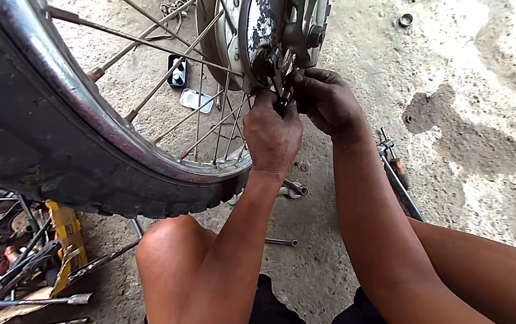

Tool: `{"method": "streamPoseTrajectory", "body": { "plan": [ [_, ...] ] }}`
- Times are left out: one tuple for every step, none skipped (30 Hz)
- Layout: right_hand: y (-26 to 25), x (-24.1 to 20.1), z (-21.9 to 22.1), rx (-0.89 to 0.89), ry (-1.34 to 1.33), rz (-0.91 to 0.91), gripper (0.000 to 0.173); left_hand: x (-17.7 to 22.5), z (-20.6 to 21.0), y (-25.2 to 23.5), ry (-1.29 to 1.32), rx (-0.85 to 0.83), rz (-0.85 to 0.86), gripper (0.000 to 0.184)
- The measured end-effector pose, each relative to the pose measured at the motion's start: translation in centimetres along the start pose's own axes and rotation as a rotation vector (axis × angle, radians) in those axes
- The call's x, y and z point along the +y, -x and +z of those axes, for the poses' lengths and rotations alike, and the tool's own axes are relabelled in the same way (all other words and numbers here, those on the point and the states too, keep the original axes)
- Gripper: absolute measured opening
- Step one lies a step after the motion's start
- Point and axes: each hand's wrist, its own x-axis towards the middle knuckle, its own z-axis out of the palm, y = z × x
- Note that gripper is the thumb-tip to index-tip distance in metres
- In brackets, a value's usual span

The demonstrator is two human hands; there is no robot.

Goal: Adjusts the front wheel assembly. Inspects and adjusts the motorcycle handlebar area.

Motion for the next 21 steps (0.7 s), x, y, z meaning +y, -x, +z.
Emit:
{"method": "streamPoseTrajectory", "body": {
  "plan": [
    [0.0, -0.2, -0.3, -0.007, 0.005, 0.006, 0.021, 0.0, 0.0, 0.0, -0.001, -0.001, 0.001, 0.017],
    [-0.1, -0.4, -0.5, -0.007, 0.01, 0.013, 0.023, 0.0, 0.0, 0.0, 0.0, 0.0, 0.005, 0.018],
    [-0.1, -0.5, -0.6, 0.003, 0.014, 0.016, 0.024, -0.1, 0.0, 0.0, 0.002, 0.0, 0.01, 0.017],
    [-0.2, -0.5, -0.7, 0.014, 0.018, 0.018, 0.025, -0.1, 0.0, 0.0, 0.005, 0.001, 0.015, 0.017],
    [-0.3, -0.6, -0.7, 0.025, 0.024, 0.022, 0.026, -0.1, 0.0, 0.1, 0.009, 0.004, 0.018, 0.017],
    [-0.4, -0.6, -0.7, 0.037, 0.025, 0.029, 0.028, -0.2, 0.0, 0.1, 0.013, 0.008, 0.019, 0.017],
    [-0.5, -0.6, -0.7, 0.054, 0.023, 0.037, 0.029, -0.2, 0.1, 0.1, 0.015, 0.016, 0.023, 0.017],
    [-0.6, -0.5, -0.7, 0.082, 0.019, 0.044, 0.029, -0.2, 0.1, 0.1, 0.018, 0.022, 0.025, 0.017],
    [-0.9, -0.5, -0.7, 0.13, 0.012, 0.043, 0.029, -0.2, 0.1, 0.1, 0.022, 0.027, 0.028, 0.017],
    [-1.3, -0.5, -0.6, 0.187, 0.004, 0.026, 0.029, -0.2, 0.2, 0.1, 0.023, 0.03, 0.031, 0.017],
    [-1.8, -0.6, -0.6, 0.245, 0.0, -0.001, 0.029, -0.3, 0.2, 0.1, 0.023, 0.027, 0.03, 0.016],
    [-2.5, -0.8, -0.5, 0.298, -0.007, -0.037, 0.028, -0.2, 0.2, 0.1, 0.024, 0.019, 0.023, 0.016],
    [-3.2, -1.0, -0.4, 0.333, -0.013, -0.068, 0.027, -0.2, 0.2, 0.2, 0.025, 0.013, 0.016, 0.015],
    [-3.8, -1.4, -0.3, 0.35, -0.012, -0.087, 0.027, -0.1, 0.2, 0.2, 0.025, 0.011, 0.012, 0.016],
    [-4.3, -1.9, 0.0, 0.337, -0.009, -0.096, 0.026, -0.1, 0.1, 0.2, 0.027, 0.011, 0.01, 0.016],
    [-4.7, -2.4, 0.1, 0.306, -0.004, -0.094, 0.023, -0.1, 0.1, 0.2, 0.025, 0.012, 0.01, 0.016],
    [-5.1, -2.6, 0.3, 0.288, -0.004, -0.087, 0.019, -0.1, 0.1, 0.2, 0.02, 0.013, 0.009, 0.016],
    [-5.3, -2.7, 0.4, 0.285, -0.001, -0.086, 0.016, 0.0, 0.1, 0.2, 0.011, 0.012, 0.006, 0.016],
    [-5.4, -2.8, 0.4, 0.29, 0.013, -0.09, 0.015, 0.0, 0.0, 0.2, 0.008, 0.008, 0.003, 0.016],
    [-5.4, -2.8, 0.4, 0.298, 0.035, -0.098, 0.016, 0.0, 0.0, 0.1, 0.008, 0.004, -0.002, 0.016],
    [-5.3, -2.8, 0.3, 0.313, 0.071, -0.105, 0.018, 0.1, -0.1, 0.1, 0.007, -0.003, -0.012, 0.016]
  ]
}}
